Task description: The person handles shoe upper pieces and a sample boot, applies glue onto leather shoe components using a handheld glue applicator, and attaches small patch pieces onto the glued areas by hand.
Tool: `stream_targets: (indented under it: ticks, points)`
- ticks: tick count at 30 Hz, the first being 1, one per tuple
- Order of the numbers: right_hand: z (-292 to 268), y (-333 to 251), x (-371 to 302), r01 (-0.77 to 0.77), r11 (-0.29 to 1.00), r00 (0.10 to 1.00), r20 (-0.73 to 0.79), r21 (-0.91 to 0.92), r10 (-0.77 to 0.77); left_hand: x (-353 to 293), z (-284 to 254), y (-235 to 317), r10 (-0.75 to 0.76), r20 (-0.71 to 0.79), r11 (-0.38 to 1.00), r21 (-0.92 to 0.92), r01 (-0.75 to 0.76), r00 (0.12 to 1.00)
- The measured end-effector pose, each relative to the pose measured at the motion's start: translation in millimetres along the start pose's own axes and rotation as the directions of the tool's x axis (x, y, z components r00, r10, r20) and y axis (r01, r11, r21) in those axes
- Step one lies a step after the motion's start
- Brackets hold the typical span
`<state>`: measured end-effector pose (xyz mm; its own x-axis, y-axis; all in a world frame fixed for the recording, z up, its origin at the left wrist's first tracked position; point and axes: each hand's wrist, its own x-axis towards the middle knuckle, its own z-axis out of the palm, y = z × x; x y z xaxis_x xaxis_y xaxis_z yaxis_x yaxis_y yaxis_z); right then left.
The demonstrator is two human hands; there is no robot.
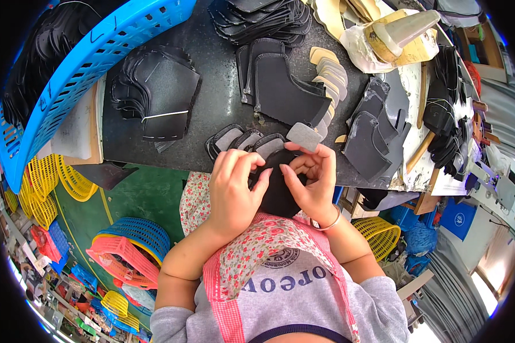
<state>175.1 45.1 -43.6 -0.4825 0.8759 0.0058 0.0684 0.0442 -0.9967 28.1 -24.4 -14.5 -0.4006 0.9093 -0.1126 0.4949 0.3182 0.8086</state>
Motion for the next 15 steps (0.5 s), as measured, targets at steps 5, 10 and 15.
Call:
stream_targets:
  ticks: [5, 10, 15]
  points:
    - [-20.5, 0.9, -4.3, -0.118, 0.951, 0.99, 0.112, 0.285, 0.089, -10.8, 8.6, -8.5, 0.579, -0.06, 0.813, -0.028, -0.581, 0.813]
    - [-30.0, 11.9, -15.4, -0.128, 0.857, 0.987, 0.147, 0.499, 0.062, -13.8, 6.8, -12.1, 0.847, 0.053, 0.521, 0.116, -0.846, 0.529]
    - [-31.9, 16.9, -17.0, -0.092, 0.86, 0.992, 0.116, 0.502, 0.038, -11.4, 6.7, -9.4, 0.845, 0.094, 0.517, 0.106, -0.85, 0.526]
